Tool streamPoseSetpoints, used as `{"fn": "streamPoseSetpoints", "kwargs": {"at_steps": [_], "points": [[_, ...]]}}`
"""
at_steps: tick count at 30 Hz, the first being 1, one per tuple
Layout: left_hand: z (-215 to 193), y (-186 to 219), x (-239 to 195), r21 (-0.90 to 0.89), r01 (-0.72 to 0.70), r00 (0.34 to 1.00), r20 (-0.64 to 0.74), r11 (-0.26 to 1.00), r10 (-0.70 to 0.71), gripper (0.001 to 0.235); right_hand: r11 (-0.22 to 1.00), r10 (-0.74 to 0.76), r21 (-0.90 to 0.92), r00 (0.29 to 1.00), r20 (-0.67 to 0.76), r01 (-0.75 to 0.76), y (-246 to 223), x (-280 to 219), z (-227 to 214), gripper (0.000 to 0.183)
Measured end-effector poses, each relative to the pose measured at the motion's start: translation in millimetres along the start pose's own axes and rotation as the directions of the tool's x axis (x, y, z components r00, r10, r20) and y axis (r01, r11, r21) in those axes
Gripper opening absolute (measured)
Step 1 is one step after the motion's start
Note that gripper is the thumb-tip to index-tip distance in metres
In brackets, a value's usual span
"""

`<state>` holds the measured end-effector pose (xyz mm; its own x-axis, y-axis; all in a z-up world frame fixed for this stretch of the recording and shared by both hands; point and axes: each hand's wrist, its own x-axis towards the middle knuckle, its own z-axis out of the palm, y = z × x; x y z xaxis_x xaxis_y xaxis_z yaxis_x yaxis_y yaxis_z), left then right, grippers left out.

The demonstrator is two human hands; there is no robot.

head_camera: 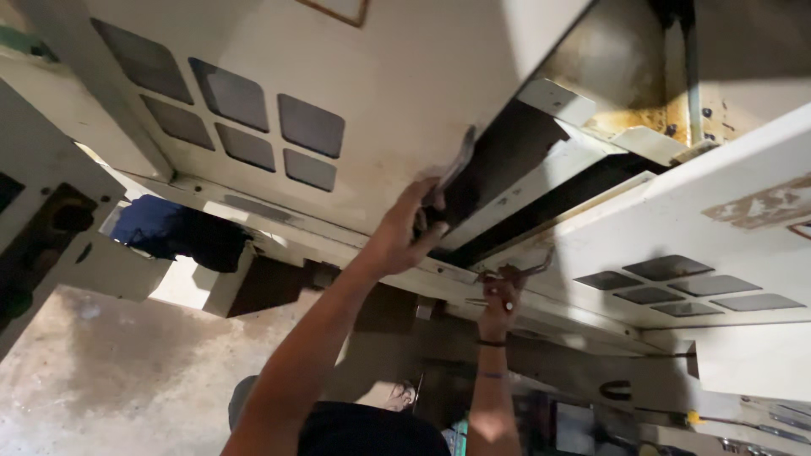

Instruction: The person opens the doors of a large industrial machine, reaches inside to adjust or inspect internal components, and then closes the doors. The person uses a tool from a nearby green toolbox during the process.

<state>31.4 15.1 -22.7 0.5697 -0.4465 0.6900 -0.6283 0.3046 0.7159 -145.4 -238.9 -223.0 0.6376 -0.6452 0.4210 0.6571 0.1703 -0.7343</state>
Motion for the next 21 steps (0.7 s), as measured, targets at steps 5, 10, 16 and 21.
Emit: {"fn": "streamPoseSetpoints", "kwargs": {"at_steps": [5, 10, 16, 21], "points": [[-11.9, 4.8, 2.9, -0.114, 0.149, 0.986, 0.089, 0.982, -0.139, 0.066, 0.947, -0.13, -0.272, 0.979, 0.159, 0.17, 3.2, -0.4, -0.7, 0.013], [-14.8, 5.7, 6.7, -0.15, 0.112, 0.991, 0.095, 0.982, -0.099, 0.063, 0.916, -0.123, -0.38, 0.992, 0.034, 0.127, 5.1, -1.7, -3.6, 0.012], [-13.8, -1.7, 6.1, -0.147, 0.178, 0.98, 0.114, 0.973, -0.162, 0.06, 0.9, -0.176, -0.395, 0.982, 0.063, 0.187, 6.0, -2.6, 12.4, 0.011], [-1.0, -8.1, 3.9, -0.094, 0.123, 0.992, 0.048, 0.988, -0.119, 0.064, 0.969, 0.031, -0.24, 0.992, -0.126, -0.061, -4.5, 0.1, 8.0, 0.013]]}}
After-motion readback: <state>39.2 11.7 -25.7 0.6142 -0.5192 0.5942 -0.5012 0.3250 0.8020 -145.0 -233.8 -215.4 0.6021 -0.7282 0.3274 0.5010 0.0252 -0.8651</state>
